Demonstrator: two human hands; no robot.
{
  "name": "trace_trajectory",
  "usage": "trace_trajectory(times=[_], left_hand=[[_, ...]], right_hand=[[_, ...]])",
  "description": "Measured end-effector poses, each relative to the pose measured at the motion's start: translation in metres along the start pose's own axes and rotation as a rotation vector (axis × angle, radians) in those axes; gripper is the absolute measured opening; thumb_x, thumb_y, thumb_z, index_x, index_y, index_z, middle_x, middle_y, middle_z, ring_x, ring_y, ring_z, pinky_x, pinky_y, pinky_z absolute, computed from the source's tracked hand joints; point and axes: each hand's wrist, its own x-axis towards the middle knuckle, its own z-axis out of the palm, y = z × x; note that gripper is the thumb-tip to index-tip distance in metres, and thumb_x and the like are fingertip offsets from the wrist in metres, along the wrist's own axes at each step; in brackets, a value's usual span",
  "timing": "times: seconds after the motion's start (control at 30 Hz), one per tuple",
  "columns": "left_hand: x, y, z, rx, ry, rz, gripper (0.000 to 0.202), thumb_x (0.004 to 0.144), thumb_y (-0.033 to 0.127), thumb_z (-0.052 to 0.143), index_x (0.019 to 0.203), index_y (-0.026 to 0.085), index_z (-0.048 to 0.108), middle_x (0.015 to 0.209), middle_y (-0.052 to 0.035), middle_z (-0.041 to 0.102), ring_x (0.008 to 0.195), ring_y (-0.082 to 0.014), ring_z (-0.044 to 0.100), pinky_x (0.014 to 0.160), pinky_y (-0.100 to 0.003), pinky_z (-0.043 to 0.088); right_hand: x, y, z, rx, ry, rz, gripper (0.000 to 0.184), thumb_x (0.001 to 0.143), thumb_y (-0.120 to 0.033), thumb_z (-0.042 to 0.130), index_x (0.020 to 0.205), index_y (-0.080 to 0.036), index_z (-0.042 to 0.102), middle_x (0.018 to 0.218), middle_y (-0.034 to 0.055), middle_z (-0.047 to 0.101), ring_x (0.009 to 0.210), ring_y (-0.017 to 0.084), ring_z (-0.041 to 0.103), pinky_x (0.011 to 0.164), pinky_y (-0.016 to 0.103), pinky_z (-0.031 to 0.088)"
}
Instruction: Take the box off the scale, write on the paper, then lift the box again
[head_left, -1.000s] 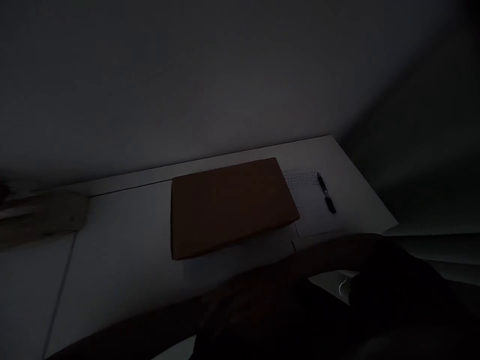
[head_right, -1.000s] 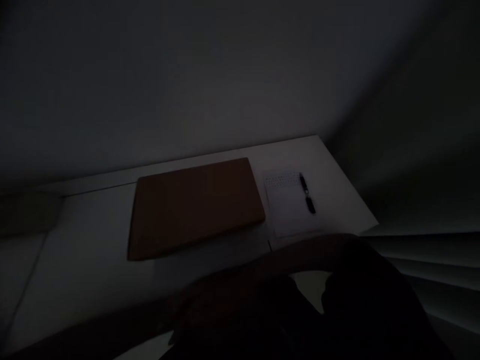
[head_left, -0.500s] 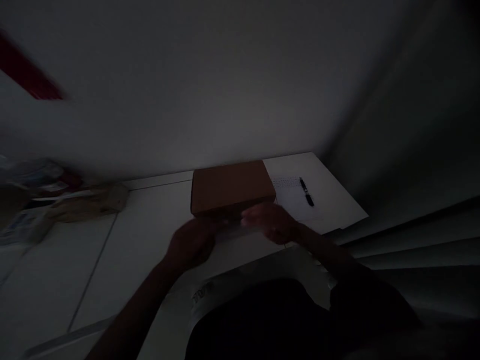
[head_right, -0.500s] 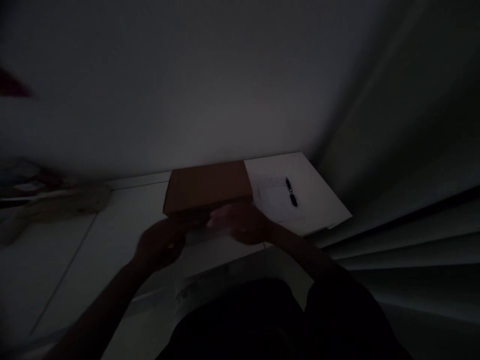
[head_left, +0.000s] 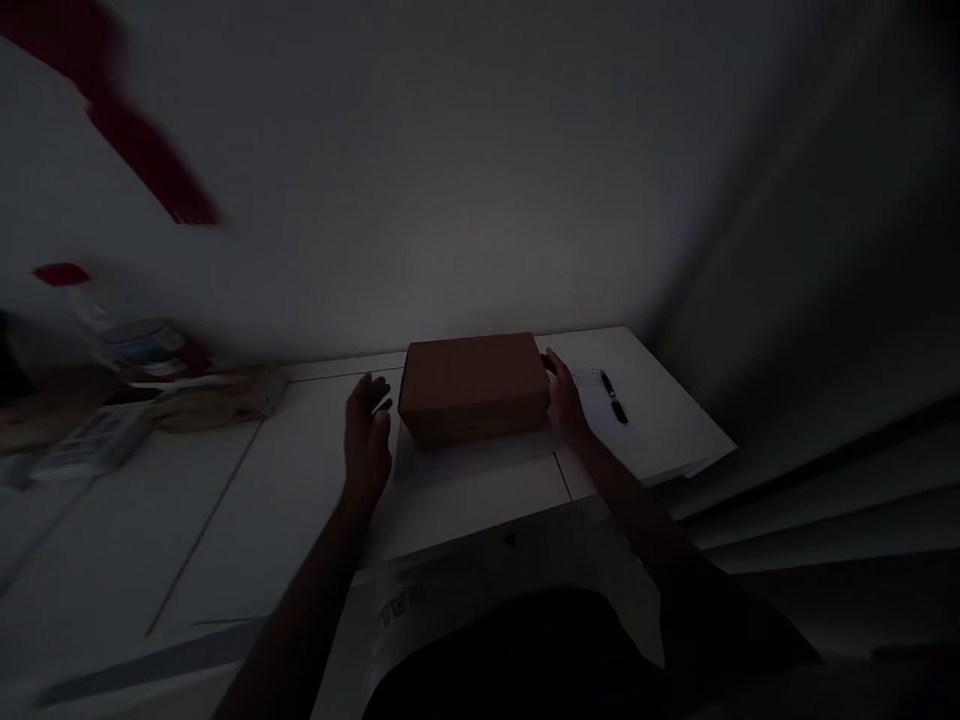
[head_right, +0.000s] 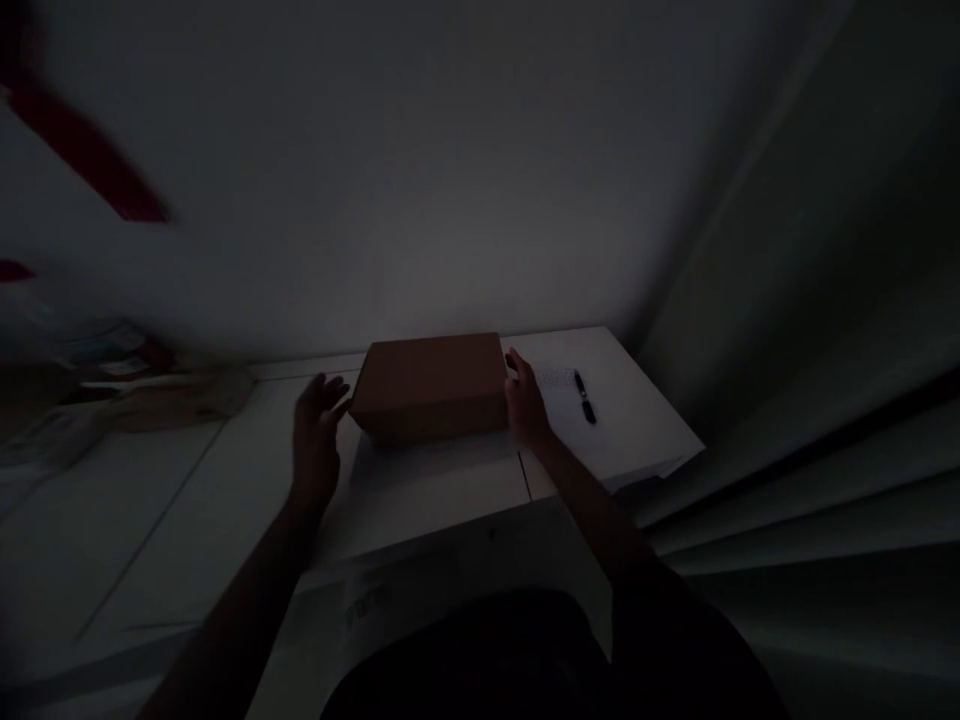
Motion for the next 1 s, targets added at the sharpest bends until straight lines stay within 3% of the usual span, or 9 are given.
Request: trace_trajectory(times=[0.1,0.23,0.47,0.8,1.0], left_hand=[[-0.004,-0.008,0.005,0.049,-0.123,-0.009,0.070,0.093,0.059,0.054,0.149,0.020,0.039,0.151,-0.0180,0.042,0.138,-0.0311,0.045,0.111,-0.047,0.043],[-0.009,-0.011,0.011,0.109,-0.218,-0.033,0.080,0.092,0.059,0.057,0.156,0.019,0.031,0.156,-0.0179,0.036,0.143,-0.0325,0.038,0.115,-0.049,0.037],[-0.015,-0.007,0.012,0.196,-0.239,0.030,0.080,0.096,0.062,0.046,0.159,0.017,0.024,0.159,-0.0198,0.029,0.148,-0.0324,0.029,0.121,-0.051,0.025],[-0.015,-0.003,0.014,0.235,-0.241,0.025,0.084,0.097,0.064,0.042,0.160,0.013,0.021,0.157,-0.0219,0.030,0.145,-0.0342,0.034,0.119,-0.051,0.029],[-0.006,-0.002,0.004,0.206,-0.230,-0.002,0.082,0.095,0.063,0.048,0.158,0.016,0.027,0.157,-0.0205,0.031,0.143,-0.0342,0.037,0.114,-0.052,0.037]], right_hand=[[-0.004,-0.004,0.004,-0.057,-0.079,-0.025,0.070,0.101,-0.071,0.024,0.150,-0.023,0.037,0.146,0.0146,0.043,0.137,0.029,0.042,0.114,0.049,0.039],[-0.006,-0.007,0.007,-0.045,-0.053,-0.011,0.071,0.099,-0.073,0.027,0.149,-0.024,0.039,0.142,0.0146,0.047,0.132,0.032,0.046,0.111,0.053,0.042],[-0.007,-0.011,0.006,-0.052,-0.054,0.003,0.071,0.099,-0.076,0.026,0.149,-0.026,0.040,0.140,0.0136,0.049,0.131,0.033,0.046,0.109,0.052,0.043],[-0.007,-0.003,0.008,-0.048,-0.026,0.003,0.073,0.098,-0.075,0.026,0.147,-0.023,0.043,0.142,0.0143,0.047,0.131,0.032,0.047,0.110,0.052,0.042],[0.004,-0.017,0.007,-0.057,-0.068,0.004,0.072,0.098,-0.076,0.026,0.145,-0.024,0.045,0.140,0.0138,0.050,0.129,0.031,0.049,0.109,0.053,0.043]])
